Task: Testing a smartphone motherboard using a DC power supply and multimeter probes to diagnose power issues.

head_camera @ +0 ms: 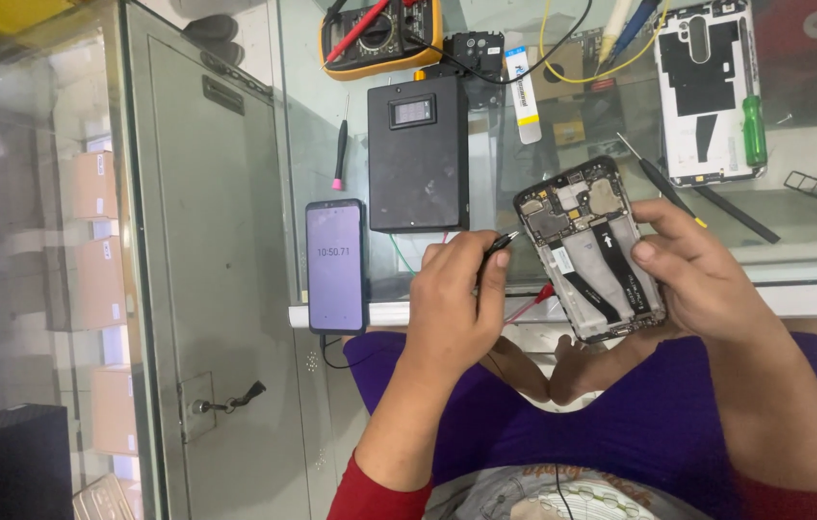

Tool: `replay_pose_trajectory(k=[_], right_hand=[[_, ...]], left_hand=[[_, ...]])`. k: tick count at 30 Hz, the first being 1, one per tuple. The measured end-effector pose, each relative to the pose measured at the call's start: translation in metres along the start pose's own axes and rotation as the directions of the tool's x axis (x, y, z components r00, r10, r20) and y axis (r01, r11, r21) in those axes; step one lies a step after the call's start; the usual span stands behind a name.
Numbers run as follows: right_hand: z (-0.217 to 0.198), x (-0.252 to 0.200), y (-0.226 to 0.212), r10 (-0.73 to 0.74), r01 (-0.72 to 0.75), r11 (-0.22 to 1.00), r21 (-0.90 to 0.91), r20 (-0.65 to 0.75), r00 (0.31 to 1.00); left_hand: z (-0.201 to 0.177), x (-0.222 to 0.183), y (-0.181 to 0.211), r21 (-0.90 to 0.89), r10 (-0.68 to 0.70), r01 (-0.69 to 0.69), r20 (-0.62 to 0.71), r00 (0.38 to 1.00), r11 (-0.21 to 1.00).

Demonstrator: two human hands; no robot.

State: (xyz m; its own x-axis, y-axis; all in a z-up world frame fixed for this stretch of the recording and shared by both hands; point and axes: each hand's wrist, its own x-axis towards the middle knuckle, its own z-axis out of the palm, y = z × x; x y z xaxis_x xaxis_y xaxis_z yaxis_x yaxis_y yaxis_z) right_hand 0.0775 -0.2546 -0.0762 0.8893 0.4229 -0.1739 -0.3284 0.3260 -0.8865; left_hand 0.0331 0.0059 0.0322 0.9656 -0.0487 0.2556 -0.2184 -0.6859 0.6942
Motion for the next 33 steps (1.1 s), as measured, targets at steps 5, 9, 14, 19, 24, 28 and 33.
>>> replay_pose_trajectory(k=[5, 9, 14, 19, 24, 28, 33], right_hand=[[0.002, 0.003, -0.003, -0.018, 0.010, 0.991, 0.133, 0.060, 0.998], [0.004, 0.006, -0.008, -0.007, 0.002, 0.988, 0.153, 0.038, 0.999], [0.000, 0.008, -0.007, 0.004, -0.013, 0.987, 0.162, 0.051, 0.999], [0.007, 0.008, -0.011, 0.073, -0.066, 0.982, 0.179, -0.033, 0.997], [0.005, 0.008, -0.010, 0.102, -0.095, 0.986, 0.133, -0.045, 0.994], [0.008, 0.007, -0.014, 0.108, -0.102, 0.992, 0.074, -0.083, 0.991], [0.011, 0.007, -0.016, 0.137, -0.131, 0.987, 0.096, -0.065, 0.988]], left_hand=[[0.004, -0.002, 0.000, 0.031, 0.025, -0.025, -0.001, 1.000, 0.999], [0.008, -0.004, 0.000, 0.118, 0.072, -0.075, 0.025, 0.997, 0.990], [0.012, -0.002, 0.000, 0.152, 0.124, -0.124, 0.006, 0.992, 0.981], [0.017, 0.005, -0.004, 0.230, 0.210, -0.203, -0.009, 0.978, 0.952], [0.015, 0.011, -0.007, 0.298, 0.174, -0.181, 0.052, 0.983, 0.937], [0.017, 0.014, -0.009, 0.350, 0.201, -0.209, 0.058, 0.978, 0.913], [0.019, 0.017, -0.011, 0.365, 0.217, -0.222, 0.054, 0.975, 0.904]])
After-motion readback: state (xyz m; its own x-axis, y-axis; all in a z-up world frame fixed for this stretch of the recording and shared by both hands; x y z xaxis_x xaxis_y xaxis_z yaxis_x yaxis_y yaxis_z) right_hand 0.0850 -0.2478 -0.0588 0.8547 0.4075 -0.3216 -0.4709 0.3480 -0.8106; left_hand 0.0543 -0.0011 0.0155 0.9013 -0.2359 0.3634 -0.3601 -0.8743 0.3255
